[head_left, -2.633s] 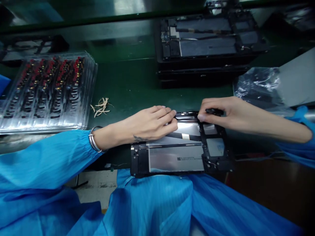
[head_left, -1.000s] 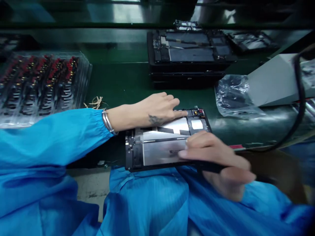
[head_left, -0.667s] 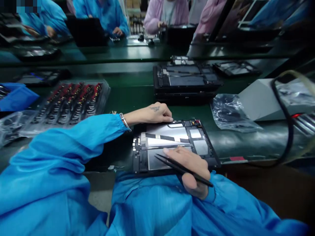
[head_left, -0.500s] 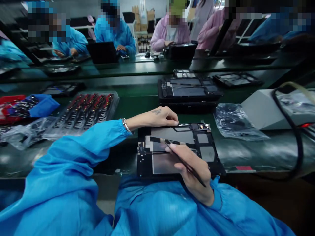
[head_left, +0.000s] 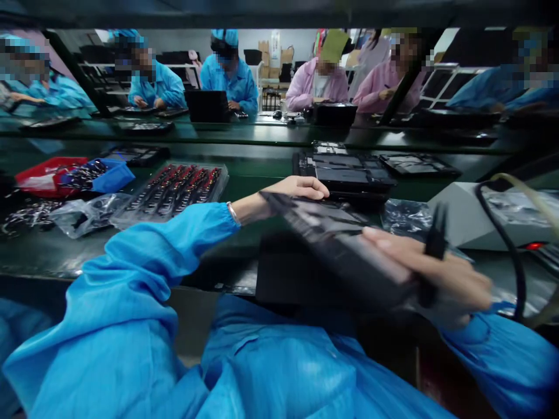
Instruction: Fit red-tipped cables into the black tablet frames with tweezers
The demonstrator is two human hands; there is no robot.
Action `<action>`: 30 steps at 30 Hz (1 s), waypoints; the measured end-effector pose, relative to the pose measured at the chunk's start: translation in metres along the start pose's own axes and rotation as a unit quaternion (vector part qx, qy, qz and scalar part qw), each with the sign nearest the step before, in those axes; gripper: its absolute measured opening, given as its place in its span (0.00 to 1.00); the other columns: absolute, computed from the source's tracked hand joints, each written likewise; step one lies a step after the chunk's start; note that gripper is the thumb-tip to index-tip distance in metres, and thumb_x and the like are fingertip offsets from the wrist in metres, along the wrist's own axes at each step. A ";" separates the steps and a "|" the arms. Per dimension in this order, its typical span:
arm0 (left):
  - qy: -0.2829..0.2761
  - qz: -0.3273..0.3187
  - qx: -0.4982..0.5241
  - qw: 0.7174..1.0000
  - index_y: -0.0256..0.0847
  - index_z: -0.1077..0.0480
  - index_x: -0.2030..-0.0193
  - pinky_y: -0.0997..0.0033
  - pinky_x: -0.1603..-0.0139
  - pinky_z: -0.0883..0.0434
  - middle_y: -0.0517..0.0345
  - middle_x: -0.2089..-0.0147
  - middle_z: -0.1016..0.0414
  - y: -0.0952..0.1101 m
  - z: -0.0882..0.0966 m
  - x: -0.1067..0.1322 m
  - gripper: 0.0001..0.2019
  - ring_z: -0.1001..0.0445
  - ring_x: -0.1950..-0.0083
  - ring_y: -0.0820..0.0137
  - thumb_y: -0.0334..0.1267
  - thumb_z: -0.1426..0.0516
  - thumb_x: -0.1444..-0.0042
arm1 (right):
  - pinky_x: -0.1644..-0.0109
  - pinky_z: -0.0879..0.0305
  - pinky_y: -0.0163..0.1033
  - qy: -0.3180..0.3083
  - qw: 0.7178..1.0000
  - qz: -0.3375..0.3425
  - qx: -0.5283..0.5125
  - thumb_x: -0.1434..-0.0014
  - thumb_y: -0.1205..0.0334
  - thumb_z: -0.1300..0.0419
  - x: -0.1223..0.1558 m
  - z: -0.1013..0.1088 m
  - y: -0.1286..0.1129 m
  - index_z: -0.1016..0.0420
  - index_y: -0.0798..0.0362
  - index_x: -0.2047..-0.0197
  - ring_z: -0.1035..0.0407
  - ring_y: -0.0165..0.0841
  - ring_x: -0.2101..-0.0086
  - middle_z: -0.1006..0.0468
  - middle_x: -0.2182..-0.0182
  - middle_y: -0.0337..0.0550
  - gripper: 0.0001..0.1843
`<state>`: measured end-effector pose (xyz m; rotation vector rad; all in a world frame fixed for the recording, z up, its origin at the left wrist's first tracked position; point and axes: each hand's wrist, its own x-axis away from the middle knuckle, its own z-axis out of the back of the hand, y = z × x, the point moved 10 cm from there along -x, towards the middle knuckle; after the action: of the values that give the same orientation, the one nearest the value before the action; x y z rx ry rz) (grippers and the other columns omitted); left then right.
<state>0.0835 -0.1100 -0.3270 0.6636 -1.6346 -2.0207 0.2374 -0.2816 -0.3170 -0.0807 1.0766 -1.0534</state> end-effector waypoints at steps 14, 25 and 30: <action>0.146 -0.084 0.029 0.985 0.39 0.37 0.69 0.84 0.83 0.39 0.64 0.80 0.28 0.020 -0.009 0.054 0.26 0.32 0.83 0.81 0.60 0.39 0.36 | 0.28 0.35 0.54 0.159 0.864 -0.354 -0.320 0.50 0.60 0.25 -0.007 -0.012 0.053 0.16 0.41 0.57 0.32 0.45 0.35 0.22 0.40 0.37 0.15; 0.166 0.068 0.140 0.974 0.38 0.40 0.73 0.86 0.84 0.42 0.64 0.82 0.29 -0.049 -0.003 0.043 0.23 0.35 0.85 0.83 0.50 0.40 0.32 | 0.33 0.26 0.51 0.063 0.786 -0.471 -0.396 0.36 0.55 0.32 0.013 -0.054 0.083 0.19 0.40 0.43 0.26 0.42 0.40 0.21 0.39 0.40 0.18; 0.167 0.086 0.144 0.972 0.38 0.40 0.73 0.86 0.84 0.43 0.63 0.82 0.29 -0.058 -0.004 0.042 0.22 0.34 0.85 0.84 0.46 0.41 0.30 | 0.31 0.29 0.51 0.093 0.752 -0.485 -0.436 0.40 0.60 0.28 0.022 -0.061 0.090 0.18 0.42 0.45 0.27 0.41 0.39 0.21 0.39 0.39 0.20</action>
<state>0.0502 -0.1277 -0.3883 0.8773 -1.7243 -1.4714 0.2532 -0.2235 -0.4105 -1.4614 1.6994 -1.3683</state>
